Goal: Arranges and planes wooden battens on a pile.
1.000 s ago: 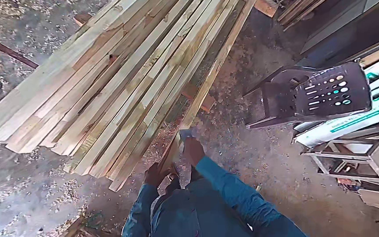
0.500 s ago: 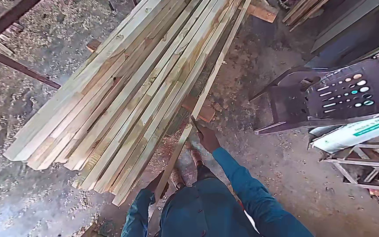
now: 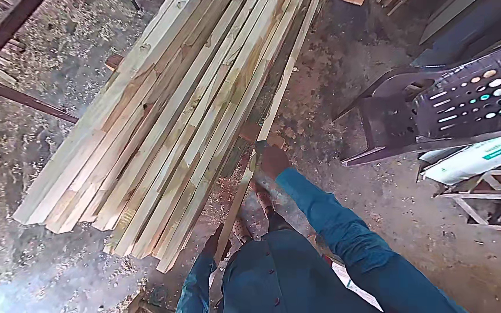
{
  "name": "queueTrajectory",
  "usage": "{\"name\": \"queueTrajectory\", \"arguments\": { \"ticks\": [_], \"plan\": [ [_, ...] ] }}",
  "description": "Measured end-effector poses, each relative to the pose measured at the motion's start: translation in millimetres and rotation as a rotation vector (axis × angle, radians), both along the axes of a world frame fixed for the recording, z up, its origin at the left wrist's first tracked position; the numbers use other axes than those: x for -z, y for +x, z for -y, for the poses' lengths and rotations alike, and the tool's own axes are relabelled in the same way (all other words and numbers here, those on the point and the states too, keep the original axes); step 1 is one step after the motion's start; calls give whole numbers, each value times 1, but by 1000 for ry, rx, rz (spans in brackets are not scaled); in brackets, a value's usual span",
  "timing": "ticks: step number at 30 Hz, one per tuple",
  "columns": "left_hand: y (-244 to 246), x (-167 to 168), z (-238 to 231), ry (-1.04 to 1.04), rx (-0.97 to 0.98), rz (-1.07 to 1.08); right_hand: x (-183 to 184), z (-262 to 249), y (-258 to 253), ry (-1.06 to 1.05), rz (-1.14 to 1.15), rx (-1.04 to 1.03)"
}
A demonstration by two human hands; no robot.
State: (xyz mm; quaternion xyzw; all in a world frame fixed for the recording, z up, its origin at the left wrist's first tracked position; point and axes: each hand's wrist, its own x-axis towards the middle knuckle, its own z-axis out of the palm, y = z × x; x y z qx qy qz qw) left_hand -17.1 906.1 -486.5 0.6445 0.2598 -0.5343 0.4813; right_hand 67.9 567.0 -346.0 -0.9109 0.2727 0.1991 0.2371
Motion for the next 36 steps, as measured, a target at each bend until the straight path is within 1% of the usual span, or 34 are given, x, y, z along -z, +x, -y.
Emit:
{"name": "queueTrajectory", "arguments": {
  "ticks": [3, 5, 7, 8, 9, 11, 12, 13, 14, 16, 17, 19, 21, 23, 25, 27, 29, 31, 32, 34, 36],
  "plan": [
    [1, 1, 1, -2, -13, -20, -2, -37, -5, -7, -61, -61],
    [-1, 3, -1, -8, -26, -55, -4, -68, -26, 39, -108, -89],
    [0, 4, -3, 13, -20, -33, -11, -97, -50, 104, -171, -145],
    [2, 2, -2, 65, 40, 26, -14, -109, -63, 123, -207, -173],
    [5, -5, 0, 156, 160, 98, -18, -120, -75, 129, -250, -203],
    [13, -32, 11, 309, 413, 180, -22, -132, -93, 99, -286, -272],
    [13, -43, 17, 358, 504, 184, -25, -132, -99, 106, -296, -257],
    [10, -46, 19, 372, 512, 190, -28, -127, -104, 122, -293, -237],
    [9, -45, 16, 339, 472, 181, -27, -118, -106, 136, -267, -222],
    [16, -30, 3, 127, 185, 22, -15, -98, -106, 161, -149, -190],
    [20, -19, -4, 36, 92, -61, -7, -88, -103, 169, -69, -185],
    [28, -1, -13, -57, 34, -147, 19, -76, -90, 159, 140, -174],
    [30, 3, -15, -67, 39, -171, 56, -73, -77, 142, 286, -144],
    [28, 2, -13, -59, 46, -165, 84, -80, -77, 146, 245, -128],
    [27, 6, -15, -51, 33, -161, 96, -101, -99, 91, 126, -153],
    [28, 6, -14, -3, 23, -118, 93, -124, -129, 31, 72, -173],
    [26, -2, -9, 77, 72, -37, 69, -130, -144, 3, 23, -148],
    [25, -10, -8, 162, 197, 40, 39, -122, -125, 26, 61, -47],
    [21, -12, -7, 194, 247, 65, 33, -114, -110, 24, 95, -2],
    [20, -15, -4, 232, 291, 90, 35, -99, -76, 34, 143, 65],
    [20, -16, -5, 241, 307, 94, 41, -101, -61, 61, 145, 125]
  ]
}}
